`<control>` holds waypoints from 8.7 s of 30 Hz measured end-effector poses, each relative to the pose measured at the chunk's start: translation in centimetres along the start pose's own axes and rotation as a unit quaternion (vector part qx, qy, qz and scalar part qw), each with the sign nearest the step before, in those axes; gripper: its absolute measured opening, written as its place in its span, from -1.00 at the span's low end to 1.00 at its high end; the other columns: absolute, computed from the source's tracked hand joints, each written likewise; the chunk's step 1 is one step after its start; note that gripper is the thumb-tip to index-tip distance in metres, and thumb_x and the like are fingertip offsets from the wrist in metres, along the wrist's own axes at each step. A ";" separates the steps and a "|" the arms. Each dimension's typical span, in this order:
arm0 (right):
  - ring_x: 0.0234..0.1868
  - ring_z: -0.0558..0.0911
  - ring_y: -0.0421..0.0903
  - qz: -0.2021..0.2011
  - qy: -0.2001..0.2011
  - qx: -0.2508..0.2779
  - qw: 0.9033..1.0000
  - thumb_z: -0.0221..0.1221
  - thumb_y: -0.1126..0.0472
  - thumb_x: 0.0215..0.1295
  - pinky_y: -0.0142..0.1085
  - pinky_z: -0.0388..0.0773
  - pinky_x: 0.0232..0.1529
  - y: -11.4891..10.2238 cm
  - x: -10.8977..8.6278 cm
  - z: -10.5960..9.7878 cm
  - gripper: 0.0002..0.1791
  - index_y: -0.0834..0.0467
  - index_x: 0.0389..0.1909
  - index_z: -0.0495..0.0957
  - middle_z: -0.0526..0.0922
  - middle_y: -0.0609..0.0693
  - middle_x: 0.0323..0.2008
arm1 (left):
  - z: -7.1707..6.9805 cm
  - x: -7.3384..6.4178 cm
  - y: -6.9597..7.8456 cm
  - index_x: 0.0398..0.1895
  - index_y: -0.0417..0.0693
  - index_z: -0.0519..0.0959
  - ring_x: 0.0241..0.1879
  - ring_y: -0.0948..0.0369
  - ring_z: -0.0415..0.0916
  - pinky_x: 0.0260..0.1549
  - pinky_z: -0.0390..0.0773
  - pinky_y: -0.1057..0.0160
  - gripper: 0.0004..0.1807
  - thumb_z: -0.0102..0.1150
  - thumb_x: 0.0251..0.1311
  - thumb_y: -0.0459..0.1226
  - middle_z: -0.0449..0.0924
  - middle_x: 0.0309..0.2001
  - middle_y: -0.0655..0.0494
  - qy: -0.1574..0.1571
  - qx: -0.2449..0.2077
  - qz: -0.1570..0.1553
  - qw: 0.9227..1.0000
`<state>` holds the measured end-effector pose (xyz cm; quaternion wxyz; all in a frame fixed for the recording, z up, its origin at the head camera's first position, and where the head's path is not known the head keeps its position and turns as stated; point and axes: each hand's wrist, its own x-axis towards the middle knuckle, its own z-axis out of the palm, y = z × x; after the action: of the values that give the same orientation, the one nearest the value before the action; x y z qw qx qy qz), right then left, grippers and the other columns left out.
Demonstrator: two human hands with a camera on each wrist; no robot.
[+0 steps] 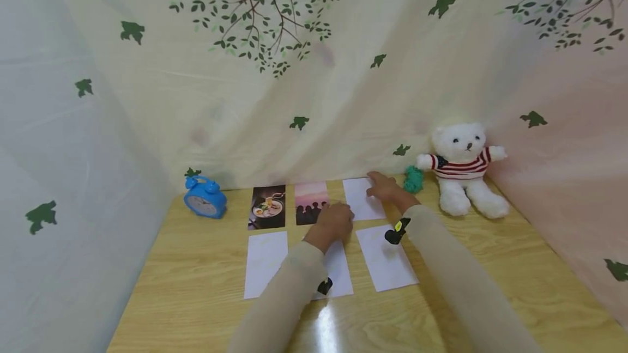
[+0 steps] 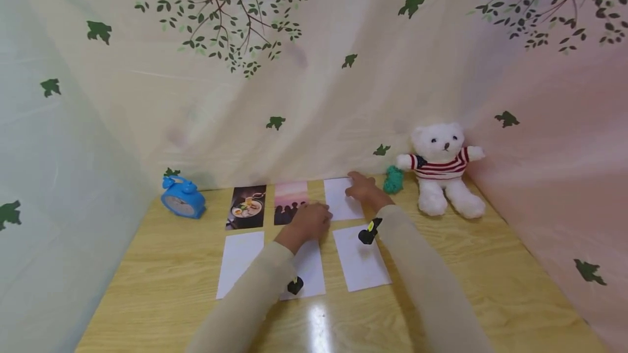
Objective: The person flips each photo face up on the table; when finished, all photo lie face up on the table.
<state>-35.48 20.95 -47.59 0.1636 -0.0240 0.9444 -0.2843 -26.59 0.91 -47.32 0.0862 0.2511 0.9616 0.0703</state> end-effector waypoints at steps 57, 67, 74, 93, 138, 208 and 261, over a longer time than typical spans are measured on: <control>0.08 0.65 0.14 -0.054 0.053 0.287 0.955 -0.21 0.14 0.70 -0.08 0.64 0.14 -1.9 -2.6 1.2 -0.49 0.43 0.29 0.50 0.58 0.40 0.23 | -1.0 0.8 0.9 -0.53 -0.15 0.59 -0.59 0.29 0.39 -0.60 0.35 0.34 -0.59 0.03 0.55 -0.21 0.57 -0.57 0.05 0.134 -0.448 -0.079 0.880; 0.18 0.66 0.23 -0.154 0.028 -0.031 0.987 0.18 0.25 0.48 0.04 0.59 0.26 -1.4 -2.0 2.8 -0.67 0.36 0.11 0.69 0.75 0.28 0.09 | -0.2 0.3 -0.4 -0.66 -0.11 0.50 -0.67 0.23 0.22 -0.64 0.23 0.27 -0.48 0.02 0.57 -0.15 0.31 -0.69 0.17 0.092 -0.405 -0.123 0.901; 0.16 0.58 0.20 -0.167 0.062 -0.132 0.975 0.31 0.19 0.44 0.06 0.51 0.24 -1.4 -1.7 2.5 -0.67 0.32 0.09 0.71 0.75 0.22 0.00 | -0.6 -0.3 -1.1 0.28 -0.31 0.56 -0.01 0.02 0.63 0.03 0.64 0.04 -0.51 0.07 0.51 -0.11 0.69 0.17 -0.17 0.071 -0.391 -0.131 0.908; 0.13 0.69 0.11 -0.202 -0.006 0.012 0.979 0.19 0.22 0.52 0.01 0.64 0.16 -10.4 -7.6 6.4 -0.69 0.28 0.15 0.64 0.73 0.20 0.10 | -4.7 -11.0 -8.7 0.12 -0.12 0.67 0.04 0.02 0.67 0.08 0.64 -0.06 -0.69 0.15 0.54 -0.12 0.74 0.04 -0.07 0.116 -0.338 -0.109 0.928; -0.15 0.66 -0.01 -0.092 -0.121 0.430 0.890 -0.02 0.37 0.56 0.00 0.78 -0.01 -17.6 -8.1 13.9 -0.63 0.44 0.28 0.40 0.57 0.24 0.03 | -1.4 -21.6 -11.6 -0.37 -0.13 0.69 -0.43 0.15 0.50 -0.24 0.55 -0.01 -0.50 0.24 0.43 0.13 0.66 -0.45 0.06 0.026 -0.072 -0.174 0.982; 0.02 0.60 0.05 -0.133 -0.017 -0.024 0.991 0.56 0.31 0.08 0.02 0.58 0.22 -8.1 -11.9 8.8 -0.49 0.21 0.06 0.63 0.61 0.14 0.00 | -2.5 -20.3 -12.1 -0.30 -0.30 0.70 -0.28 0.00 0.69 -0.30 0.66 -0.04 -0.63 0.16 0.42 -0.12 0.74 -0.28 -0.18 -0.057 -0.027 -0.362 0.930; -0.20 0.69 -0.07 -0.100 -0.075 0.364 0.923 0.29 0.37 0.40 0.03 0.78 -0.05 -7.6 -11.5 7.2 -0.55 0.42 0.23 0.46 0.52 0.16 -0.01 | 0.5 -16.9 -3.8 -0.28 -0.14 0.76 -0.34 0.21 0.48 -0.31 0.55 0.14 -0.45 0.17 0.46 0.17 0.62 -0.22 0.05 -0.018 -0.150 -0.065 0.986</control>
<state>-22.62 12.43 -45.67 0.2020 -0.0788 0.7534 -0.6207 -13.80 -10.67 -46.28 0.1450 0.1730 0.9527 0.2034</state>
